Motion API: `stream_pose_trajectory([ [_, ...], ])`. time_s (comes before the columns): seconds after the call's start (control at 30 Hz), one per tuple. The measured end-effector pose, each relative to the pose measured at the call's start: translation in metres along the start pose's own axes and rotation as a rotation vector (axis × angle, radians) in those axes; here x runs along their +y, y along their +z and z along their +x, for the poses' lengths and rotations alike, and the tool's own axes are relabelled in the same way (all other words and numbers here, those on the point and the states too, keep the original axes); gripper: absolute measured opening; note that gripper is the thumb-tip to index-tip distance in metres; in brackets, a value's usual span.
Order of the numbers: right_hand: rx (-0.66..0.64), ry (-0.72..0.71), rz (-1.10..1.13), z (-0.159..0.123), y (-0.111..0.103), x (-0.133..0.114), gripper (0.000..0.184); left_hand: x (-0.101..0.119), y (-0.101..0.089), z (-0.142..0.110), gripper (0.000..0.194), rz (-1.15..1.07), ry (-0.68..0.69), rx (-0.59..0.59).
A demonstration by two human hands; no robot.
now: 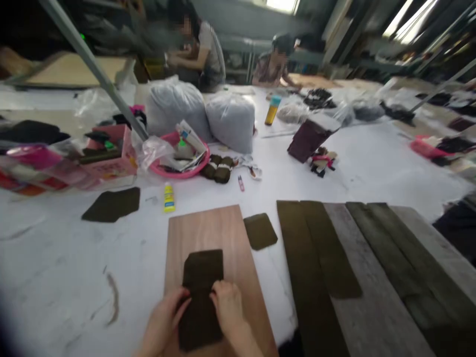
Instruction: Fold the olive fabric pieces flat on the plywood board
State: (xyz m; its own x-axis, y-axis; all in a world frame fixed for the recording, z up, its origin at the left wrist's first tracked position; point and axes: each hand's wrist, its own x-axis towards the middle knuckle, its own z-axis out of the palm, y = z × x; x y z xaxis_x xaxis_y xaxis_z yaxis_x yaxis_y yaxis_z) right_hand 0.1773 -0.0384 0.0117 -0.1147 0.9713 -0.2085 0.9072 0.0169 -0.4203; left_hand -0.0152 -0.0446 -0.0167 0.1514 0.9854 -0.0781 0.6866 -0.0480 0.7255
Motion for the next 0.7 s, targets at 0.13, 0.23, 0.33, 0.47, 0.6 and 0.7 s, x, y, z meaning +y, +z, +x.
stream_pose_trajectory([
  [0.13, -0.062, 0.004, 0.131, 0.0009, -0.0077, -0.0026, 0.007, 0.0089, -0.0139, 0.0002, 0.016, -0.072, -0.155, -0.041],
  [0.23, -0.065, 0.009, 0.171, 0.0007, -0.0035, 0.0007, 0.008, 0.0081, -0.0125, 0.0007, 0.019, -0.078, -0.256, -0.030],
  [0.33, -0.063, 0.018, 0.169, -0.0026, -0.0017, 0.0006, 0.010, 0.0078, -0.0101, -0.0009, 0.020, -0.097, -0.320, 0.010],
  [0.47, -0.048, 0.031, 0.157, -0.0048, -0.0027, -0.0024, 0.012, 0.0068, -0.0089, -0.0008, 0.021, -0.140, -0.346, 0.054],
  [0.6, -0.031, 0.067, 0.155, -0.0049, -0.0027, -0.0034, 0.014, 0.0066, -0.0084, 0.0012, 0.021, -0.152, -0.366, 0.057],
  [0.7, -0.029, 0.090, 0.144, -0.0048, -0.0030, -0.0038, 0.015, 0.0083, -0.0081, 0.0023, 0.020, -0.144, -0.381, 0.055],
])
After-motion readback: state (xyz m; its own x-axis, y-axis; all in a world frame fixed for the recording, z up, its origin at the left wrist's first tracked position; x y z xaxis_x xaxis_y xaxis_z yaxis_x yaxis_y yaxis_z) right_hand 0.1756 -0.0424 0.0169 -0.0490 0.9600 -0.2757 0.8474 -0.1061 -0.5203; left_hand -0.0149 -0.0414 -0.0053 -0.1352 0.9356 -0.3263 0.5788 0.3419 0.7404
